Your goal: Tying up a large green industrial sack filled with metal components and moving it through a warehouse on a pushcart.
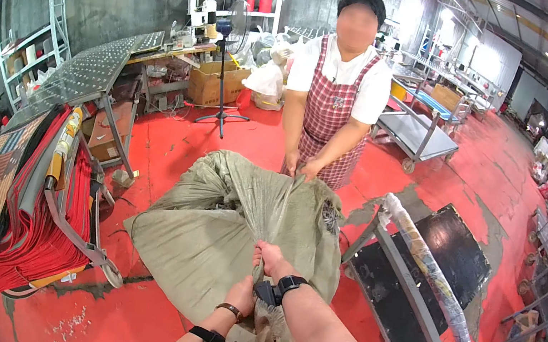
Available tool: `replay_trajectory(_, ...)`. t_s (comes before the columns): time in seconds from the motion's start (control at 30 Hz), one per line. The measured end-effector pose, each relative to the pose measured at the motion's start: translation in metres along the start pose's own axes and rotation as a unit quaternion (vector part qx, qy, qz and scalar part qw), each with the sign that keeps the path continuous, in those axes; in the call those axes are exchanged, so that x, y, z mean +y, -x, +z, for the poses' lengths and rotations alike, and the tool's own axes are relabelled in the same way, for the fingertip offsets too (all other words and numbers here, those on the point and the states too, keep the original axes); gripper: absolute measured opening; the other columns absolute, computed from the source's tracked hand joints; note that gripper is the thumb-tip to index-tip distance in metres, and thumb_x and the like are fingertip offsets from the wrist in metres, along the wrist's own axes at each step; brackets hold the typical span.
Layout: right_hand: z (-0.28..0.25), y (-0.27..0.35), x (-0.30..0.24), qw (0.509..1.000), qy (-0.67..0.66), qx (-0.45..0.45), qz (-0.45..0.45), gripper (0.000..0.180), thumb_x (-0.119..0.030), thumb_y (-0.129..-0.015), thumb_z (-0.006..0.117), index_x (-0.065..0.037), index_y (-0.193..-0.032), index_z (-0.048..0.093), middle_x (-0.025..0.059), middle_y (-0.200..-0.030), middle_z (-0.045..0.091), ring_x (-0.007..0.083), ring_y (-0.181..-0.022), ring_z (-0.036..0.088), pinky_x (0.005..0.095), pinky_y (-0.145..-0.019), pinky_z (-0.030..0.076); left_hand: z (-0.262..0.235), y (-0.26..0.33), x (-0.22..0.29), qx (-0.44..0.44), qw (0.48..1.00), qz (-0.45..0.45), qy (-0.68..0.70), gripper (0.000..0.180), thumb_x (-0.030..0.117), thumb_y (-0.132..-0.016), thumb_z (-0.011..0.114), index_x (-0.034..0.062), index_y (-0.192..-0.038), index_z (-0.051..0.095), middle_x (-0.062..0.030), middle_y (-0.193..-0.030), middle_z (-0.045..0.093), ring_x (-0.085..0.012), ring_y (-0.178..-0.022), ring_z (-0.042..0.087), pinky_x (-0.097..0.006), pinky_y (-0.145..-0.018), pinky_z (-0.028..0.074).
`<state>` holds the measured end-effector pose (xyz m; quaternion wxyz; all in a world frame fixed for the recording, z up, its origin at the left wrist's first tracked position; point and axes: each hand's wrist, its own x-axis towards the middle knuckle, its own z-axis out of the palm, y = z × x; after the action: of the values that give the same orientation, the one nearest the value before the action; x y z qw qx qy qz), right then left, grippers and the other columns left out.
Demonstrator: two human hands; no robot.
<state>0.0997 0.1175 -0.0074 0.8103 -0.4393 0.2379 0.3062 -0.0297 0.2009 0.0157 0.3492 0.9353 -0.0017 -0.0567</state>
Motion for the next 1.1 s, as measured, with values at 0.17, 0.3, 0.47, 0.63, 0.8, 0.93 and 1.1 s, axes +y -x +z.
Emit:
replay_trajectory(0.17,-0.023,0.028,0.006,0.999,0.014,-0.034,-0.004,0.018,-0.019,-0.086,0.043,-0.006,-0.073,0.042,-0.0029,-0.052,0.032,0.0092,-0.04,0.029,0.0241,-0.035,0.026,0.029,0.023,0.014,0.022,0.999,-0.031,0.01,0.017,0.006,-0.071,0.05,0.0003,-0.085,0.043,-0.0257,-0.077,0.055,-0.0418,-0.077,0.053,-0.047,-0.065,0.041)
replay_trajectory(0.3,-0.04,0.051,0.009,0.999,0.022,-0.025,-0.026,0.018,-0.018,-0.085,0.044,-0.006,-0.072,0.042,-0.0029,-0.052,0.032,0.0095,-0.041,0.029,0.0243,-0.035,0.026,0.04,0.043,0.032,0.032,0.999,-0.009,0.026,0.016,0.005,-0.071,0.048,-0.0009,-0.084,0.042,-0.0273,-0.077,0.054,-0.0431,-0.078,0.052,-0.047,-0.065,0.041)
replay_trajectory(0.47,-0.043,0.07,0.024,0.999,0.031,-0.022,-0.037,0.019,-0.018,-0.085,0.044,-0.007,-0.069,0.043,-0.0028,-0.052,0.033,0.0099,-0.041,0.031,0.0244,-0.036,0.027,0.054,0.058,0.017,0.04,0.994,-0.02,0.097,0.013,0.004,-0.072,0.044,-0.0011,-0.083,0.041,-0.0285,-0.078,0.054,-0.0437,-0.078,0.052,-0.047,-0.066,0.042)
replay_trajectory(0.63,-0.036,0.072,0.038,0.996,0.047,0.0,-0.069,0.02,-0.018,-0.085,0.045,-0.005,-0.069,0.046,-0.0007,-0.053,0.037,0.0126,-0.041,0.035,0.0277,-0.036,0.031,0.032,0.076,0.021,0.01,0.999,0.033,-0.011,0.013,0.005,-0.075,0.041,-0.0014,-0.086,0.041,-0.0288,-0.08,0.054,-0.0432,-0.08,0.052,-0.047,-0.067,0.042)
replay_trajectory(0.8,-0.022,0.072,0.056,0.991,0.075,0.029,-0.105,0.019,-0.015,-0.082,0.048,-0.002,-0.068,0.049,0.0055,-0.054,0.042,0.0185,-0.043,0.041,0.0327,-0.037,0.035,0.026,0.084,-0.002,0.011,1.0,0.024,-0.011,0.014,0.005,-0.075,0.041,-0.0012,-0.088,0.042,-0.0283,-0.08,0.054,-0.0431,-0.08,0.052,-0.047,-0.067,0.042)
replay_trajectory(0.93,-0.021,0.068,0.07,0.992,0.041,0.016,-0.115,0.018,-0.012,-0.079,0.05,0.0,-0.066,0.05,0.0081,-0.055,0.045,0.0213,-0.044,0.044,0.0352,-0.038,0.036,0.018,0.098,-0.008,0.015,0.998,0.047,-0.029,0.013,0.007,-0.076,0.042,-0.0005,-0.087,0.041,-0.028,-0.08,0.055,-0.0431,-0.079,0.052,-0.047,-0.066,0.042)
replay_trajectory(1.1,-0.016,0.081,0.094,0.994,0.043,-0.007,-0.098,0.018,-0.012,-0.08,0.05,-0.001,-0.066,0.051,0.0064,-0.055,0.045,0.0197,-0.044,0.043,0.0342,-0.038,0.036,0.016,0.125,-0.02,0.025,0.999,0.046,-0.011,0.015,0.008,-0.074,0.045,-0.0002,-0.086,0.041,-0.0275,-0.078,0.055,-0.0429,-0.077,0.053,-0.047,-0.065,0.042)
